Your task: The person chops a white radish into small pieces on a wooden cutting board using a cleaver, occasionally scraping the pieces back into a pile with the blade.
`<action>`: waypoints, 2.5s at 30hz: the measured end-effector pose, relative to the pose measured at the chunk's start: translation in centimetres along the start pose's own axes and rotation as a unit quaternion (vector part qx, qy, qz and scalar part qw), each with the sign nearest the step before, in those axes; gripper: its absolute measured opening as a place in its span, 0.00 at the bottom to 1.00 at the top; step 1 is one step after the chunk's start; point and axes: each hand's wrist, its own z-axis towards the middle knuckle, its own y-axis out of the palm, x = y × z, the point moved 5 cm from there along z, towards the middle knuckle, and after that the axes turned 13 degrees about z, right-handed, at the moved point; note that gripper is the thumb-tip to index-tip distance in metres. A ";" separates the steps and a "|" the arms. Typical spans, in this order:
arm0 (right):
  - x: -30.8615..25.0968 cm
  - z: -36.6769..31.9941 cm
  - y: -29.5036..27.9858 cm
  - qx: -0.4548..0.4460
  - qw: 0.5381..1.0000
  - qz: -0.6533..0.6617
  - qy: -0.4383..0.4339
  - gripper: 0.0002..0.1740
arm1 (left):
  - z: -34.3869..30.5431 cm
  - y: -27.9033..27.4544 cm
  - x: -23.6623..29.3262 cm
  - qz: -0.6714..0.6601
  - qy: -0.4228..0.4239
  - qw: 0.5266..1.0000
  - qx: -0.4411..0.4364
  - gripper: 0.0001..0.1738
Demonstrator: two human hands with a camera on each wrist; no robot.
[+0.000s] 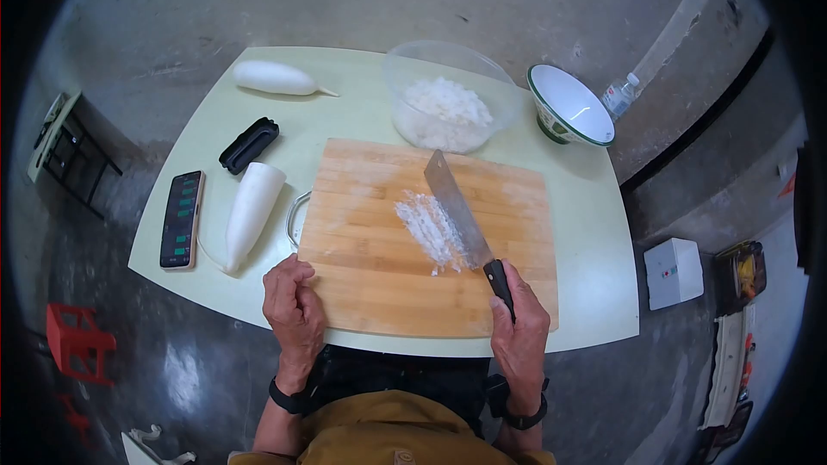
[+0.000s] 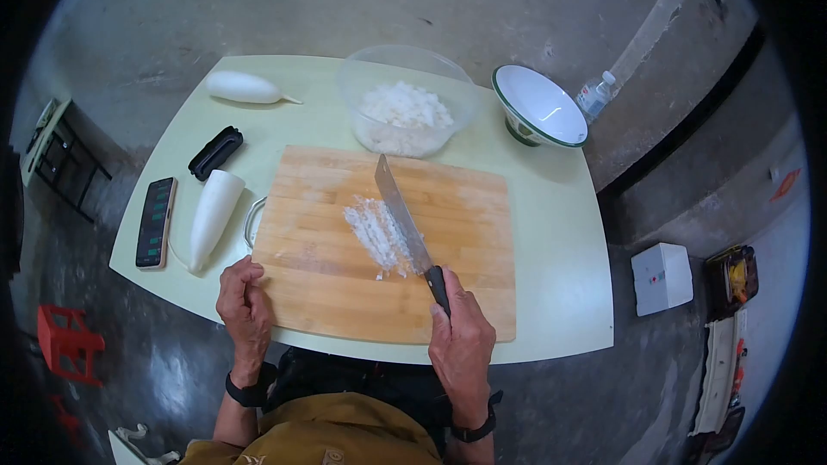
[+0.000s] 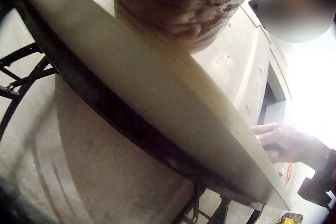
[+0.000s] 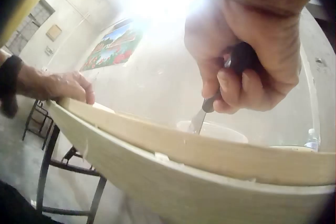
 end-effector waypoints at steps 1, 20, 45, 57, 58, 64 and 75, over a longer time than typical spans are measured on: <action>0.2 0.1 0.2 -0.025 0.999 -0.009 0.023 0.27 | 0.0 0.1 -0.1 -0.001 -0.001 1.000 0.000 0.21; -0.4 0.2 -0.1 0.023 0.999 0.002 -0.042 0.28 | -0.1 0.1 -0.1 0.002 -0.012 1.000 -0.005 0.20; -0.6 0.0 0.6 -0.039 0.999 0.017 -0.012 0.29 | 0.1 0.0 0.1 -0.003 0.002 1.000 0.005 0.21; -0.1 0.3 0.8 -0.016 0.999 0.021 -0.037 0.29 | -0.1 0.1 -0.2 0.000 -0.010 1.000 -0.001 0.21; 0.0 0.3 0.8 -0.029 0.999 0.029 -0.019 0.29 | -0.1 0.2 -0.2 0.000 -0.007 1.000 0.000 0.21; -1.1 0.2 0.7 -0.023 0.997 0.024 -0.066 0.30 | 0.0 0.0 -0.1 0.003 -0.005 1.000 0.001 0.21; -0.9 0.2 0.9 -0.064 0.997 0.019 -0.029 0.32 | -0.1 0.1 -0.2 0.002 -0.005 1.000 -0.002 0.21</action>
